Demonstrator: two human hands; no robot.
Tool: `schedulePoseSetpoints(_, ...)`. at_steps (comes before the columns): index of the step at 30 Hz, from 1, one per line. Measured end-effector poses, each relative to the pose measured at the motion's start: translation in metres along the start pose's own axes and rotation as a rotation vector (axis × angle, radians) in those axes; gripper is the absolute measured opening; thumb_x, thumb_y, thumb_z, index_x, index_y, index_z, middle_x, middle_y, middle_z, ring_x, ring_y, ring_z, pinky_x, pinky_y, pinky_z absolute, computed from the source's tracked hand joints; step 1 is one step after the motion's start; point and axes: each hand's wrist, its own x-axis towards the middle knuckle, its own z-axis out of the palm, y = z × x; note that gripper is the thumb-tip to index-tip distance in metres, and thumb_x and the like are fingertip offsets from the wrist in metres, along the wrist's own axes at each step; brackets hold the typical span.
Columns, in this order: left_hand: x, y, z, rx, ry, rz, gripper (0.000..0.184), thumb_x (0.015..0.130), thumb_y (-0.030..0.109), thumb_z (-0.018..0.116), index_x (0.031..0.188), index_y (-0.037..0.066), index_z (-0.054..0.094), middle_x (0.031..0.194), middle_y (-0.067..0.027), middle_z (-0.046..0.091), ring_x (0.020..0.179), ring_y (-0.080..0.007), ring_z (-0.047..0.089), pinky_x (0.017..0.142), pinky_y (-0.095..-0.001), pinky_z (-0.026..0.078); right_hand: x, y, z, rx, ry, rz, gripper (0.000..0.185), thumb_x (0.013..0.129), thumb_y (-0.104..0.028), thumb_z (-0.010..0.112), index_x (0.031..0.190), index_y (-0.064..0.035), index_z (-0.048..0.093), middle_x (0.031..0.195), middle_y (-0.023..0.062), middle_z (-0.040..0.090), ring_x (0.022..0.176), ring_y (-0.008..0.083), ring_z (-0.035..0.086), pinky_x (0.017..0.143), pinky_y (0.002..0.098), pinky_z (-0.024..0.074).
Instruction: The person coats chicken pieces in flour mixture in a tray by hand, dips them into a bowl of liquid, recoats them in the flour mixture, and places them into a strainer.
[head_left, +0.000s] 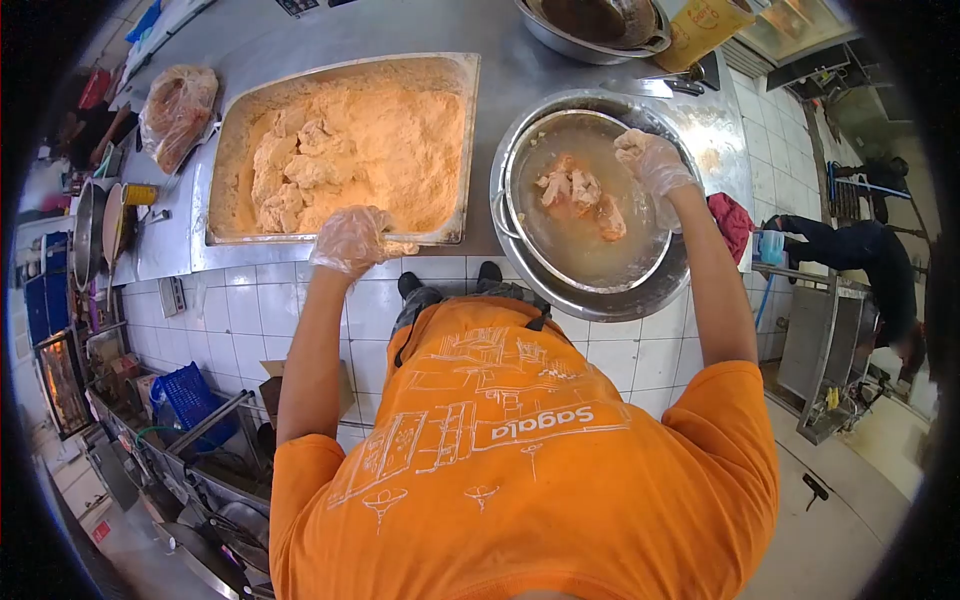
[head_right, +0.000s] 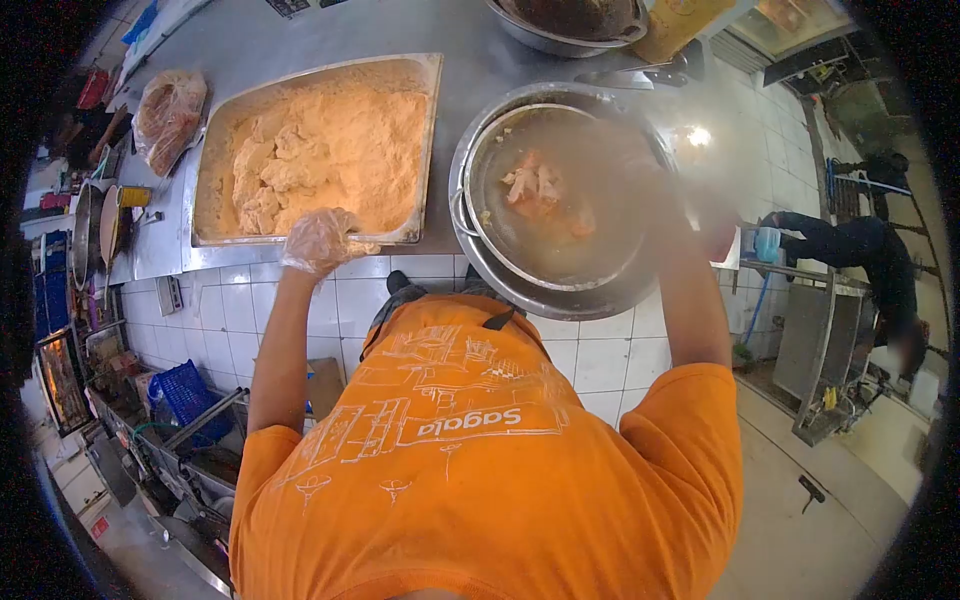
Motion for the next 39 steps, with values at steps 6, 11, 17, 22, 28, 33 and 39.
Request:
schedulePoseSetpoints(6,-0.001,0.001,-0.001,-0.05,0.03,-0.015,0.055,0.072,0.062,0.076,0.099,0.014,0.076,0.096,-0.0112,0.073,0.094,-0.0332,0.067,0.083,-0.0468,0.053,-0.015,0.01,0.009,-0.165,0.114,0.112,0.015,0.092,-0.02,0.065,0.102,-0.0107,0.07,0.09,0.0085,0.071,0.073,0.0174,0.066,0.065,0.0333,0.0541)
schedulePoseSetpoints(11,0.002,0.001,-0.002,-0.081,-0.018,-0.015,0.055,0.071,0.061,0.077,0.097,0.014,0.076,0.095,-0.0112,0.073,0.094,-0.0333,0.067,0.082,-0.0472,0.054,0.044,0.075,0.058,-0.926,0.045,-0.197,0.016,0.092,-0.021,0.06,0.092,-0.007,0.068,0.087,0.0108,0.068,0.078,0.0173,0.065,0.071,0.0367,0.0525)
schedulePoseSetpoints(17,0.001,0.008,-0.011,-0.009,-0.06,-0.042,0.061,0.073,0.068,0.073,0.102,0.014,0.075,0.099,-0.0127,0.071,0.096,-0.0327,0.067,0.085,-0.0462,0.053,-0.02,-0.039,-0.005,0.124,-0.133,0.023,0.018,0.092,-0.018,0.056,0.087,-0.0055,0.067,0.085,0.0109,0.066,0.083,0.0158,0.061,0.079,0.0359,0.0498)
schedulePoseSetpoints(22,0.0,0.002,0.0,-0.04,0.017,-0.006,0.057,0.072,0.064,0.075,0.101,0.015,0.075,0.098,-0.0122,0.072,0.094,-0.0329,0.067,0.083,-0.0466,0.053,0.002,-0.019,0.0,-0.487,-0.078,0.015,0.02,0.094,-0.02,0.056,0.088,-0.0046,0.067,0.086,0.01,0.067,0.083,0.0181,0.063,0.078,0.0367,0.0513)
schedulePoseSetpoints(28,-0.001,0.008,-0.009,-0.023,-0.062,-0.08,0.059,0.072,0.066,0.074,0.104,0.016,0.074,0.1,-0.0139,0.07,0.097,-0.0341,0.066,0.084,-0.0483,0.052,0.048,0.02,0.042,-0.799,-0.255,0.015,0.023,0.097,-0.022,0.055,0.09,-0.0036,0.068,0.087,0.0089,0.067,0.082,0.0208,0.066,0.077,0.0378,0.0531)
schedulePoseSetpoints(33,-0.003,0.003,-0.002,-0.05,-0.024,-0.073,0.062,0.071,0.068,0.073,0.106,0.016,0.074,0.101,-0.0139,0.069,0.1,-0.0343,0.065,0.087,-0.0483,0.051,-0.048,-0.093,-0.021,0.171,-0.512,0.242,0.026,0.098,-0.024,0.055,0.092,-0.0027,0.068,0.087,0.0079,0.068,0.081,0.0231,0.068,0.076,0.0386,0.0545)
schedulePoseSetpoints(39,-0.002,0.012,-0.018,-0.064,-0.09,-0.083,0.063,0.071,0.068,0.074,0.107,0.016,0.074,0.102,-0.013,0.069,0.099,-0.0338,0.065,0.087,-0.0482,0.052,0.014,0.042,0.01,-1.298,-0.413,-0.312,0.023,0.097,-0.021,0.055,0.109,-0.0054,0.067,0.11,0.0198,0.068,0.1,0.0316,0.068,0.084,0.0419,0.0554)
